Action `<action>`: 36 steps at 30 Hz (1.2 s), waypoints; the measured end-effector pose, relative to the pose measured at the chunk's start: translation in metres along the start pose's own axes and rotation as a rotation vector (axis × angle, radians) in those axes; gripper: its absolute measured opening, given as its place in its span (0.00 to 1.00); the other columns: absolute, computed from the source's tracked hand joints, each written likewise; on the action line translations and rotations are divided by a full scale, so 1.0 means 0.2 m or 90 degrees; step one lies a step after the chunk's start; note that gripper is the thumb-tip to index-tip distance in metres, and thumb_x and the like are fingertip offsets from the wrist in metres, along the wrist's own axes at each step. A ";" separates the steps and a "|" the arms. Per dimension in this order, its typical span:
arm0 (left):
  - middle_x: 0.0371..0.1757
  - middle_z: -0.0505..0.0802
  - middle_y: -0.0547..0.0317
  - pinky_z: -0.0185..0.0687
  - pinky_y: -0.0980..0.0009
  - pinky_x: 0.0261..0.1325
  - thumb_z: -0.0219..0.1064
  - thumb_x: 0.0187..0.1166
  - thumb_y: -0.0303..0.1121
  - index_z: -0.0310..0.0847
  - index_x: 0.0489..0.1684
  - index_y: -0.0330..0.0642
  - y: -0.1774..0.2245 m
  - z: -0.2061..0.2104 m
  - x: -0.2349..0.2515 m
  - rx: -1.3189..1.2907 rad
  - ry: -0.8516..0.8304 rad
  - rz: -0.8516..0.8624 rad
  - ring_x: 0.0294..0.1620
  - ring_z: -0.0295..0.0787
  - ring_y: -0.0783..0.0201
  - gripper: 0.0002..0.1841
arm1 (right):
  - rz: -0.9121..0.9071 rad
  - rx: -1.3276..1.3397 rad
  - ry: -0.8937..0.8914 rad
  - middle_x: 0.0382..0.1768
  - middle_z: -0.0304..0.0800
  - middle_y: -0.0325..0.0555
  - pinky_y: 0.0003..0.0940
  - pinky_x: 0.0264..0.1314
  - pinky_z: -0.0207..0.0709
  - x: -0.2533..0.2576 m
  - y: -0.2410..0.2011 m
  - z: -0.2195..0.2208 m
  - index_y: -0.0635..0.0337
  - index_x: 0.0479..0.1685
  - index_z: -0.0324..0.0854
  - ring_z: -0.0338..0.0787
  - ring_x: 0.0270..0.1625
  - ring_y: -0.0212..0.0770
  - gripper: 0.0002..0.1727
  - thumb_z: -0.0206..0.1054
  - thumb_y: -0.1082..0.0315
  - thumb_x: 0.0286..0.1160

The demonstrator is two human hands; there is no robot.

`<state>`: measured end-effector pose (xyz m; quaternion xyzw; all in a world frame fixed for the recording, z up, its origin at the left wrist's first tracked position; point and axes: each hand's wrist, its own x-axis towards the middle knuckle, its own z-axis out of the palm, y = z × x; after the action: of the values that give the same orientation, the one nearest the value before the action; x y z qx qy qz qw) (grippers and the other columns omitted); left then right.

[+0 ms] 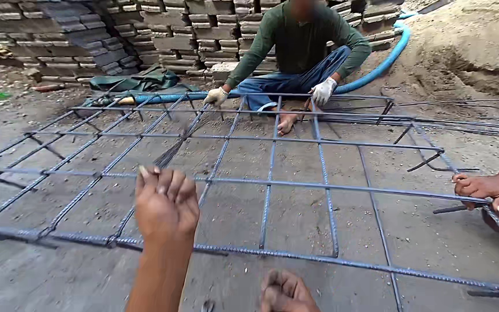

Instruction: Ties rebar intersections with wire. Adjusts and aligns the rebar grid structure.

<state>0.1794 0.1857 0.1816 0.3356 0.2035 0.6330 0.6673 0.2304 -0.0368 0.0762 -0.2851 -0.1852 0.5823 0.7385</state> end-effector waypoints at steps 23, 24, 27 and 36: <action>0.11 0.59 0.77 0.49 0.84 0.14 0.36 0.97 0.41 0.64 0.31 0.55 0.09 -0.13 0.30 0.003 0.024 0.066 0.08 0.51 0.79 0.19 | 0.025 0.348 -0.108 0.77 0.83 0.49 0.50 0.82 0.71 -0.23 0.25 0.06 0.48 0.45 0.93 0.77 0.83 0.50 0.27 0.55 0.38 0.83; 0.11 0.59 0.78 0.49 0.84 0.13 0.36 0.97 0.41 0.64 0.29 0.55 0.13 -0.10 0.28 0.014 0.014 0.025 0.08 0.50 0.80 0.20 | 0.040 0.311 -0.058 0.72 0.87 0.46 0.47 0.77 0.76 -0.23 0.27 0.01 0.46 0.37 0.94 0.81 0.79 0.47 0.28 0.55 0.37 0.82; 0.11 0.60 0.78 0.49 0.86 0.12 0.37 0.97 0.39 0.66 0.28 0.55 0.20 -0.03 0.17 0.065 -0.028 -0.104 0.07 0.51 0.82 0.20 | 0.083 0.254 0.017 0.68 0.91 0.40 0.39 0.71 0.80 -0.21 0.33 -0.22 0.43 0.31 0.96 0.86 0.74 0.41 0.30 0.55 0.33 0.78; 0.13 0.60 0.77 0.47 0.85 0.12 0.40 0.97 0.40 0.67 0.32 0.56 0.20 0.04 0.04 0.112 -0.079 0.045 0.08 0.50 0.79 0.17 | -0.205 -0.331 0.167 0.68 0.87 0.43 0.38 0.70 0.83 -0.05 0.05 -0.36 0.61 0.78 0.69 0.87 0.69 0.40 0.41 0.54 0.33 0.83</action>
<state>0.1575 0.1911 0.2168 0.4387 0.2047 0.6137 0.6237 0.2641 -0.0588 0.0158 -0.5038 -0.2735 0.3494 0.7411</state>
